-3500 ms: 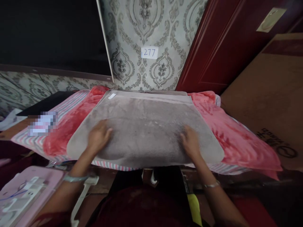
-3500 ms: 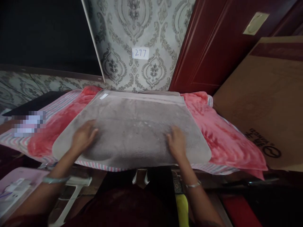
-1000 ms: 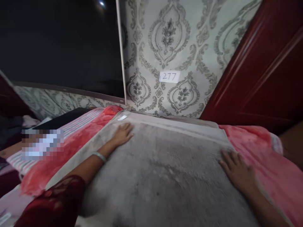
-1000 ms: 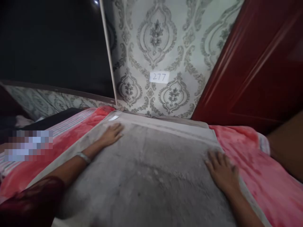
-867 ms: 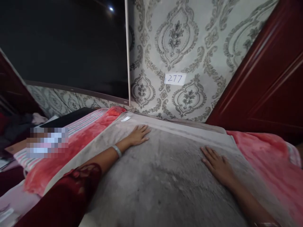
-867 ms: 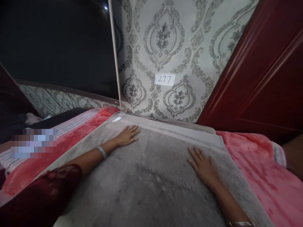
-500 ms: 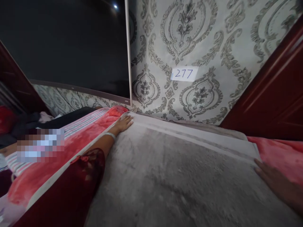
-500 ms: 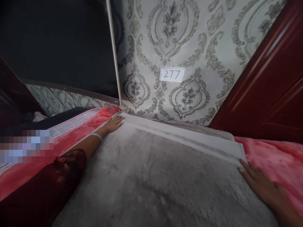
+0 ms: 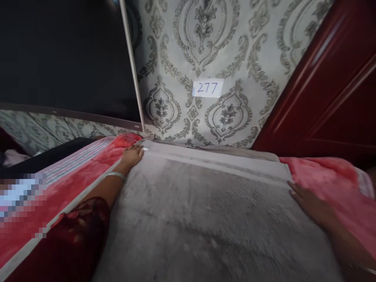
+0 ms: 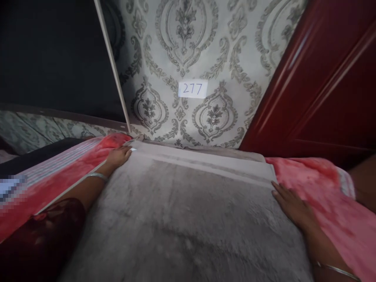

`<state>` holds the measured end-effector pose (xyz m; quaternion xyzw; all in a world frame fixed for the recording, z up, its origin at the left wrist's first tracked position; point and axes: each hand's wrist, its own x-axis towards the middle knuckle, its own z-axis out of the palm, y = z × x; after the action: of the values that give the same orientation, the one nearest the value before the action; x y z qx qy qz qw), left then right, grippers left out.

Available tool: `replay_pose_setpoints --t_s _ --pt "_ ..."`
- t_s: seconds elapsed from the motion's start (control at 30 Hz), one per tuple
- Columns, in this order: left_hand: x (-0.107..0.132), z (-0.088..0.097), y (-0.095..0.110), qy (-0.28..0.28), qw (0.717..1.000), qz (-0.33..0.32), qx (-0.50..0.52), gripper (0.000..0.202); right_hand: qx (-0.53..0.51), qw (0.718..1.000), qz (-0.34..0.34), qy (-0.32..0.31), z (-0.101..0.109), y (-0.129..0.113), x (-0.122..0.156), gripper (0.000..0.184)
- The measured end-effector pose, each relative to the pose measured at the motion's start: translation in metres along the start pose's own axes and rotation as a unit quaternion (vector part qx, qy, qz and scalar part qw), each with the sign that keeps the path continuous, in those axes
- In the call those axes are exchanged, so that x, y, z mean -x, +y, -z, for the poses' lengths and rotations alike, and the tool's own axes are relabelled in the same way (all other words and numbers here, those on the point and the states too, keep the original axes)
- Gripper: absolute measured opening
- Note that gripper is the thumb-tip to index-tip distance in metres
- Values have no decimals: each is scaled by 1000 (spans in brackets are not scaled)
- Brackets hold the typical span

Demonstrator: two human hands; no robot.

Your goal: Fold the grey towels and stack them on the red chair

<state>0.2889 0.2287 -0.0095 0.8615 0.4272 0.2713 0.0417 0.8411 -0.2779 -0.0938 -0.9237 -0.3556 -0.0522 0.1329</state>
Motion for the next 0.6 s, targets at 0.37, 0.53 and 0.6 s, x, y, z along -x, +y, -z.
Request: replay_pose_setpoints --t_s 0.37,0.53,0.6 --pt "-6 -51 164 -153 961 -230 -25 49 26 984 173 -43 35 -244 4 59" --pt "-2 -91 227 -226 932 -284 -20 59 -3 965 252 -78 9 -329 -3 58" --pt "-8 -94 222 -241 931 -272 -27 60 4 964 254 -79 3 -324 -11 58"
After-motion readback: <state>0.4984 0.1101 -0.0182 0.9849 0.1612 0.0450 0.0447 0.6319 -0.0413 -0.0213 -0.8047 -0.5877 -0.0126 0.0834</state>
